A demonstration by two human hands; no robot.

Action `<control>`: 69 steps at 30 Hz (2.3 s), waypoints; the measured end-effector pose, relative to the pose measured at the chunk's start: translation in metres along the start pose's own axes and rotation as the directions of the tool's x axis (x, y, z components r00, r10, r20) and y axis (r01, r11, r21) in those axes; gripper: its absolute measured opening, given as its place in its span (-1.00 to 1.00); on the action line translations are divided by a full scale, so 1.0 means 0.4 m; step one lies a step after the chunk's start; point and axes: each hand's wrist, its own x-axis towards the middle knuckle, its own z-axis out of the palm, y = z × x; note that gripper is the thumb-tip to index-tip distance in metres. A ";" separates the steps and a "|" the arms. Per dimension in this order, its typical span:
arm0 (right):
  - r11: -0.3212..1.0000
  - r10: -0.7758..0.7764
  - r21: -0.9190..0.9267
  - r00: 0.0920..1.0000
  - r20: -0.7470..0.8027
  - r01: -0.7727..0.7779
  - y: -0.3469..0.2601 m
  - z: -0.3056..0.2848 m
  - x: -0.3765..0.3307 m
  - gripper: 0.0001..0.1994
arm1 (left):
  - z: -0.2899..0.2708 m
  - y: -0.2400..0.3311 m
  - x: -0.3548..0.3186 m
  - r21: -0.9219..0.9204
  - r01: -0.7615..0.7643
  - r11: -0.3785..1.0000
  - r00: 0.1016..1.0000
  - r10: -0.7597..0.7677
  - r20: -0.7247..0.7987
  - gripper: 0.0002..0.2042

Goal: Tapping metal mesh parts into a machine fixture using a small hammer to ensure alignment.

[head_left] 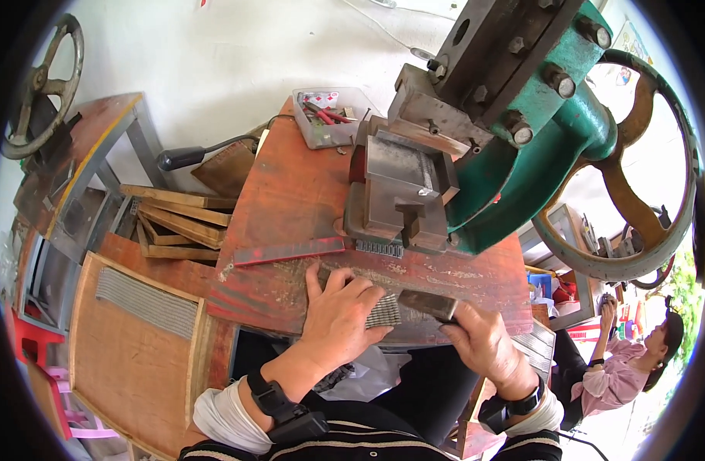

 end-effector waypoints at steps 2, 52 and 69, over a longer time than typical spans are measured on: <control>0.986 -0.071 -0.154 0.997 -0.008 0.069 -0.023 0.015 0.005 -0.55 | -0.001 0.001 0.001 -0.001 -0.001 1.000 1.000 0.001 0.005 -0.49; 0.867 -0.018 -0.488 0.972 -0.236 -0.102 0.178 0.070 -0.061 -0.51 | -0.007 0.007 0.002 0.026 0.001 1.000 0.999 -0.002 0.032 -0.47; 0.838 -0.380 -0.471 0.914 -0.145 0.273 0.036 0.142 0.027 -0.60 | -0.008 0.011 0.006 0.062 0.023 0.998 0.999 -0.025 0.036 -0.47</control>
